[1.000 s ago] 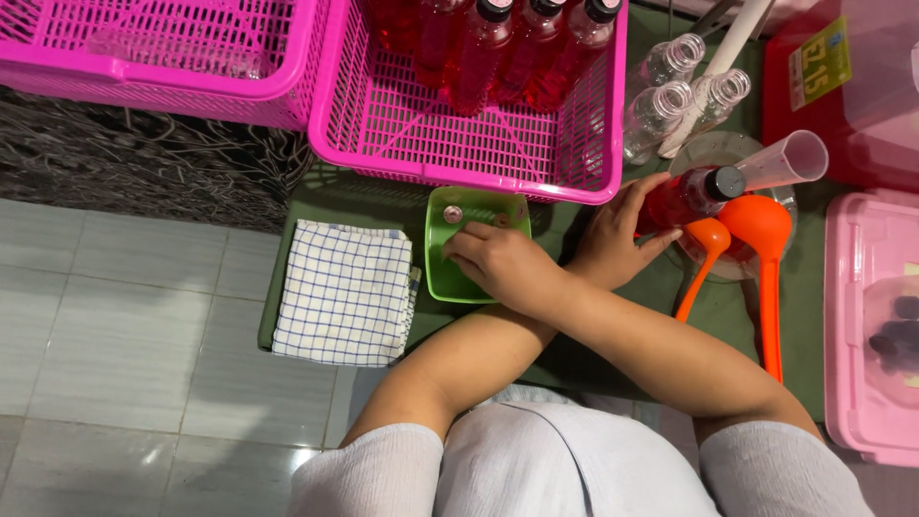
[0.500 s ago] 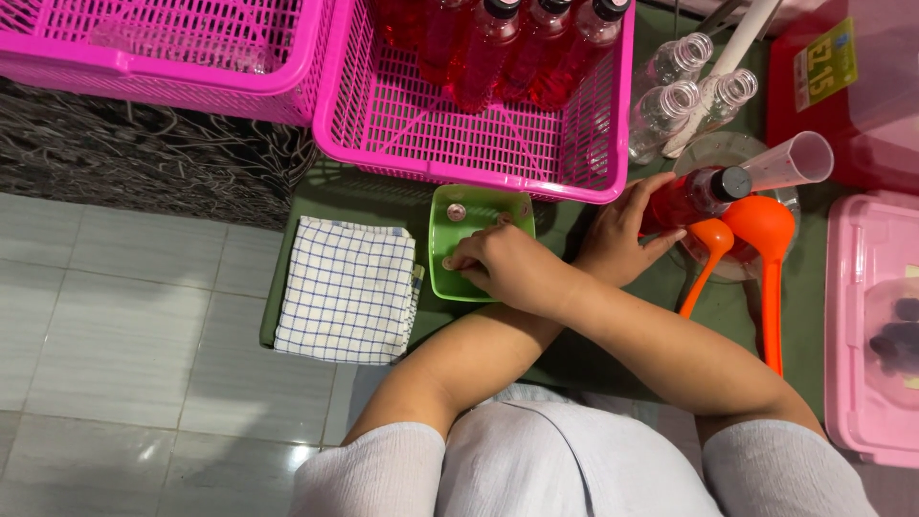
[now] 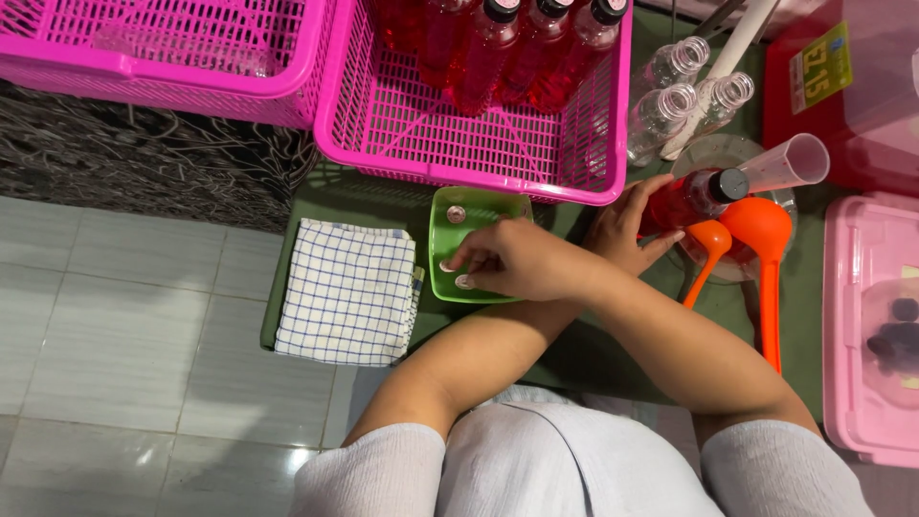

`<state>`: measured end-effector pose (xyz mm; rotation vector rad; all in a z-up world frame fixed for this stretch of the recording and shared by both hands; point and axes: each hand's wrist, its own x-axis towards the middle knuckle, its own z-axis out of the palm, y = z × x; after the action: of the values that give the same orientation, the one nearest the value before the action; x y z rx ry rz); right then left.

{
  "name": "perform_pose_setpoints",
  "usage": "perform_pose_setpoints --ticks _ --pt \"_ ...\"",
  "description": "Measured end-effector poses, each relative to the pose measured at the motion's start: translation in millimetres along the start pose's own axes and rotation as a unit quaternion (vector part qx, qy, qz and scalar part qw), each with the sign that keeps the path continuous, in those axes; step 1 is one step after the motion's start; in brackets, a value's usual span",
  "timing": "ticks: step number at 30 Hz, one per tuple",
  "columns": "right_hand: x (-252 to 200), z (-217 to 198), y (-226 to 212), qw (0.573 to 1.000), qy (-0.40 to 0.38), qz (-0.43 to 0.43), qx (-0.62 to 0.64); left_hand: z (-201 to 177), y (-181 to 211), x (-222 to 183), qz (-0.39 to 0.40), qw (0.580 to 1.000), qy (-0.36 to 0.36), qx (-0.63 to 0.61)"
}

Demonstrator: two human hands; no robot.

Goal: The person fills small bottles with red liquid from a larger container using a ladle and a small cup, then places a cap on one bottle and puts it in a pink basket.

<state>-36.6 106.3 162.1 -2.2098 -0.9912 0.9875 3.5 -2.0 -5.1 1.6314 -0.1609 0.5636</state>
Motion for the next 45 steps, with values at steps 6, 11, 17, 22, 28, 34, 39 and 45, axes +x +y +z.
perform_pose_setpoints --ticks 6,11,17,22,28,34,39,45 --pt "-11.0 -14.7 -4.8 0.999 -0.001 0.015 0.046 -12.6 10.5 -0.8 -0.014 1.000 -0.009 -0.020" --pt "-4.3 -3.2 6.5 1.000 -0.015 -0.002 -0.001 -8.7 3.9 0.2 -0.008 1.000 -0.009 -0.008" --pt "12.1 25.4 23.8 0.993 0.003 -0.012 -0.116 -16.9 10.0 3.4 0.009 1.000 -0.028 -0.005" --pt "31.1 43.4 53.3 0.988 0.029 0.032 -0.145 -16.5 9.2 3.7 0.000 0.999 -0.038 -0.005" --pt "31.5 42.0 50.6 0.986 0.029 0.041 -0.159 -20.2 15.8 3.8 -0.011 0.999 -0.044 -0.013" --pt "-15.7 -0.5 3.5 0.997 0.080 -0.010 -0.020 -7.8 1.2 1.6 -0.013 1.000 -0.020 0.011" --pt "-51.4 -31.6 -3.8 0.990 0.098 -0.010 0.101 -11.0 15.5 2.6 -0.055 0.997 -0.013 -0.047" --pt "-101.3 -62.8 23.7 0.963 0.146 -0.058 0.217 -18.0 11.0 8.0 -0.006 0.999 -0.004 -0.051"
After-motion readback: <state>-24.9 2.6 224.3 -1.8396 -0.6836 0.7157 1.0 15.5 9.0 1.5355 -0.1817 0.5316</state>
